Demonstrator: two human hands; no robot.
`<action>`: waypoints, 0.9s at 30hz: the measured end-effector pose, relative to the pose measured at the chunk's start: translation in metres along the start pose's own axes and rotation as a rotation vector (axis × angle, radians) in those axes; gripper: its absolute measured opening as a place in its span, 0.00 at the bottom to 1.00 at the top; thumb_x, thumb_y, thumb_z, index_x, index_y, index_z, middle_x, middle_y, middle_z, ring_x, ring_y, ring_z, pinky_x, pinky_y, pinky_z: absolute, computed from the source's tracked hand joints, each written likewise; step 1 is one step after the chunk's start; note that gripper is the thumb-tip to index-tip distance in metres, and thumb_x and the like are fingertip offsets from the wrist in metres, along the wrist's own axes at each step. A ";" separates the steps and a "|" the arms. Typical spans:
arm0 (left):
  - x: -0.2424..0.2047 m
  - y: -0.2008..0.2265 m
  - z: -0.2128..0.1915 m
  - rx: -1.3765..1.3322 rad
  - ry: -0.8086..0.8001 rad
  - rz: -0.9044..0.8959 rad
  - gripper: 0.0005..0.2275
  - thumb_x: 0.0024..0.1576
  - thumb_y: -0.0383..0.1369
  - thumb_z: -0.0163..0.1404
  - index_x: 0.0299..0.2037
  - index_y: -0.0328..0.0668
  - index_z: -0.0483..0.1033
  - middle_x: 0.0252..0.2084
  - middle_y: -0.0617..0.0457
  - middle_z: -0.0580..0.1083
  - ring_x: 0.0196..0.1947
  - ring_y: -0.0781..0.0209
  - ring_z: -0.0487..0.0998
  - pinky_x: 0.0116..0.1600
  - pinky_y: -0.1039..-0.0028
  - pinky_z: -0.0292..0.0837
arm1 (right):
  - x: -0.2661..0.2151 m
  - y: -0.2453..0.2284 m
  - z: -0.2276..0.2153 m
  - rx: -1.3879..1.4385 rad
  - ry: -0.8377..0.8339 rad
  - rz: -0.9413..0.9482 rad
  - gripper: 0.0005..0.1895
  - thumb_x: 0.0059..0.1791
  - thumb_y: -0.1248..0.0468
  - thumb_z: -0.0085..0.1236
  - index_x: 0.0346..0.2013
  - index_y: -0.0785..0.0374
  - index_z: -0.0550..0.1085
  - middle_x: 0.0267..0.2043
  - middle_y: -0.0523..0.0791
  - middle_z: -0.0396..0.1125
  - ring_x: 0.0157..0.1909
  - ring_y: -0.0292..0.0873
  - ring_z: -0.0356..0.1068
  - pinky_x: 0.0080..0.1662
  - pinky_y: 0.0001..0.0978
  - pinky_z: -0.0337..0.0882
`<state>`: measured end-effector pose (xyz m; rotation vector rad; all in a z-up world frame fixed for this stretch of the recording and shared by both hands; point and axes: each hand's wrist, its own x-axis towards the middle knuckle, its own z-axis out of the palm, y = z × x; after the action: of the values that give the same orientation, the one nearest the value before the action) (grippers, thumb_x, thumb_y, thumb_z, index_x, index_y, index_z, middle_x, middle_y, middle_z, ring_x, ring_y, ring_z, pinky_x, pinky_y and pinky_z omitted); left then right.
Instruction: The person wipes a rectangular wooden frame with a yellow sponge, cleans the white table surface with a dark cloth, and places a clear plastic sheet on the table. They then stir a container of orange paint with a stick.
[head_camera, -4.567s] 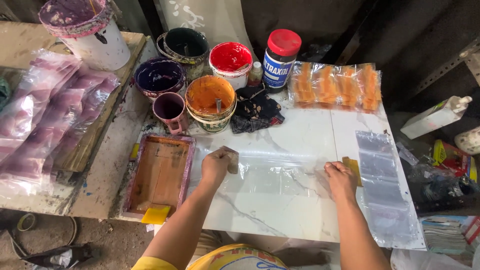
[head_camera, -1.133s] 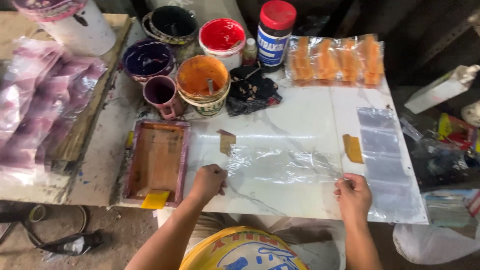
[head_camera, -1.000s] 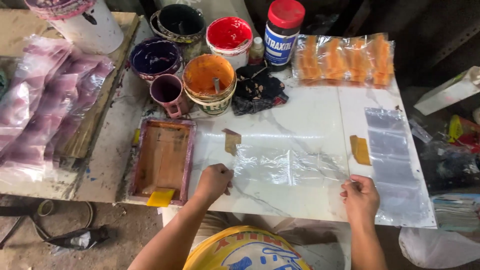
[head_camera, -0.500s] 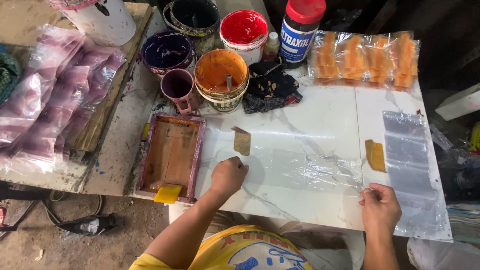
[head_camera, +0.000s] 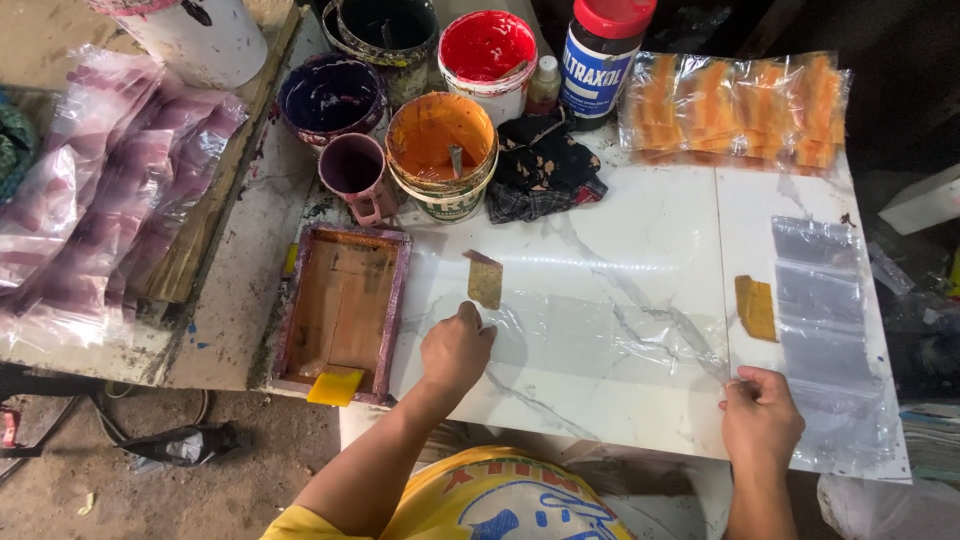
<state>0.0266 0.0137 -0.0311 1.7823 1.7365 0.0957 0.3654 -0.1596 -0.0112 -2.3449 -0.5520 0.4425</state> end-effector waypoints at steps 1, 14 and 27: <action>-0.001 -0.003 0.001 -0.002 -0.001 0.002 0.11 0.61 0.41 0.50 0.36 0.44 0.65 0.28 0.48 0.77 0.27 0.42 0.75 0.32 0.56 0.67 | 0.003 0.005 0.003 -0.002 0.003 -0.001 0.08 0.55 0.65 0.53 0.48 0.57 0.77 0.36 0.42 0.72 0.34 0.43 0.75 0.48 0.31 0.69; -0.019 0.006 -0.012 0.049 0.073 0.056 0.09 0.57 0.40 0.55 0.39 0.45 0.80 0.30 0.47 0.81 0.36 0.46 0.85 0.42 0.60 0.80 | 0.009 0.026 0.014 -0.022 0.098 -0.068 0.11 0.51 0.63 0.56 0.47 0.58 0.79 0.39 0.51 0.76 0.36 0.55 0.77 0.46 0.48 0.75; -0.027 0.008 -0.017 0.021 0.069 0.051 0.09 0.58 0.39 0.54 0.36 0.44 0.81 0.25 0.51 0.79 0.30 0.52 0.82 0.39 0.67 0.76 | -0.004 0.015 0.009 -0.056 0.093 -0.152 0.10 0.51 0.63 0.58 0.46 0.61 0.78 0.39 0.51 0.76 0.36 0.54 0.77 0.47 0.48 0.74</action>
<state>0.0225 -0.0041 -0.0034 1.8586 1.7466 0.1628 0.3620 -0.1674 -0.0270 -2.3427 -0.7007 0.2499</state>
